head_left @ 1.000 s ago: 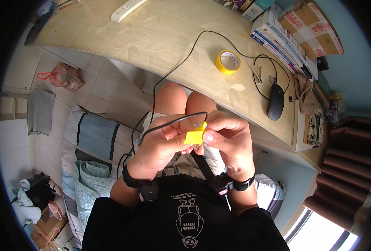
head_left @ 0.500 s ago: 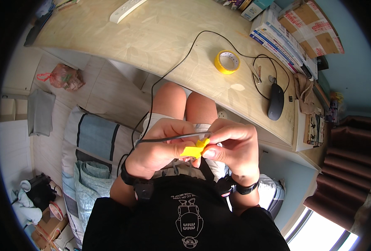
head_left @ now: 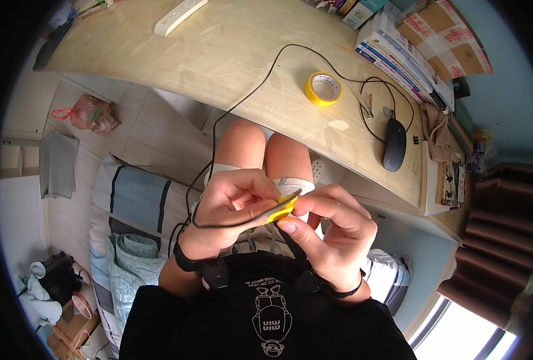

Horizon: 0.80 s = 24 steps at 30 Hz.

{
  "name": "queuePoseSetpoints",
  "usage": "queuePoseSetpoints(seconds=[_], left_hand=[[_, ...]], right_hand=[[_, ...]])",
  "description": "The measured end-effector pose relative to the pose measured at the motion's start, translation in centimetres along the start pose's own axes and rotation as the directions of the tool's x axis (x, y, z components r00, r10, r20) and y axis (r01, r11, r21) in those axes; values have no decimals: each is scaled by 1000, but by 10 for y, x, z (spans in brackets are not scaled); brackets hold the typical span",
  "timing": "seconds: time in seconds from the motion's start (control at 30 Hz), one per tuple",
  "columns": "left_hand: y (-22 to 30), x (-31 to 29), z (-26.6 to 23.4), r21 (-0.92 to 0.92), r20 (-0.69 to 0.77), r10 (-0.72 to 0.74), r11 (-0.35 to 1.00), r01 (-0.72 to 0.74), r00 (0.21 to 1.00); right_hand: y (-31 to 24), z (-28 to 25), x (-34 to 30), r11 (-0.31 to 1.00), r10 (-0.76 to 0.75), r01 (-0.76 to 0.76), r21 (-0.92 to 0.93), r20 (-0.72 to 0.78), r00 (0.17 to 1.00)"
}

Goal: The person wraps yellow tape around the end of a black cable, then picks up a computer mouse and inserts the taped cable end into the mouse. The person then moves books and other items on the desk.

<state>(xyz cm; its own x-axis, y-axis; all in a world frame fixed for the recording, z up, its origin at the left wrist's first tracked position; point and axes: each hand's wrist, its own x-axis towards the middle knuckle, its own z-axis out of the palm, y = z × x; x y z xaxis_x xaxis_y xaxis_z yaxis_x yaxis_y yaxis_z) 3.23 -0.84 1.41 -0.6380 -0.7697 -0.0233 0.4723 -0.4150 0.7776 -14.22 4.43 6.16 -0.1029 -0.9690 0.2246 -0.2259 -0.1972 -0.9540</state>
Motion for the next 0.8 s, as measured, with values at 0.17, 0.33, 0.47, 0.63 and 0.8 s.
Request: queuePoseSetpoints(seconds=[0.17, 0.33, 0.47, 0.63, 0.8], left_hand=[[-1, -4, 8, 41, -53, 65, 997, -63, 996], [-1, -3, 14, 80, -44, 137, 988, -133, 990], [0, -6, 20, 172, -115, 170, 974, -149, 979], [-1, -6, 19, 182, -66, 227, 960, -212, 972], [-4, -5, 17, 125, -35, 283, 953, -277, 958]], right_hand=[[-1, 2, -3, 997, -41, 36, -64, -71, 997], [-1, 3, -6, 988, -120, 110, -113, -85, 989], [-1, 8, -9, 965, -182, 152, -214, -127, 975], [0, 9, -5, 974, -205, 192, -119, -106, 973], [-1, 7, -3, 974, -209, 199, -105, -97, 973]])
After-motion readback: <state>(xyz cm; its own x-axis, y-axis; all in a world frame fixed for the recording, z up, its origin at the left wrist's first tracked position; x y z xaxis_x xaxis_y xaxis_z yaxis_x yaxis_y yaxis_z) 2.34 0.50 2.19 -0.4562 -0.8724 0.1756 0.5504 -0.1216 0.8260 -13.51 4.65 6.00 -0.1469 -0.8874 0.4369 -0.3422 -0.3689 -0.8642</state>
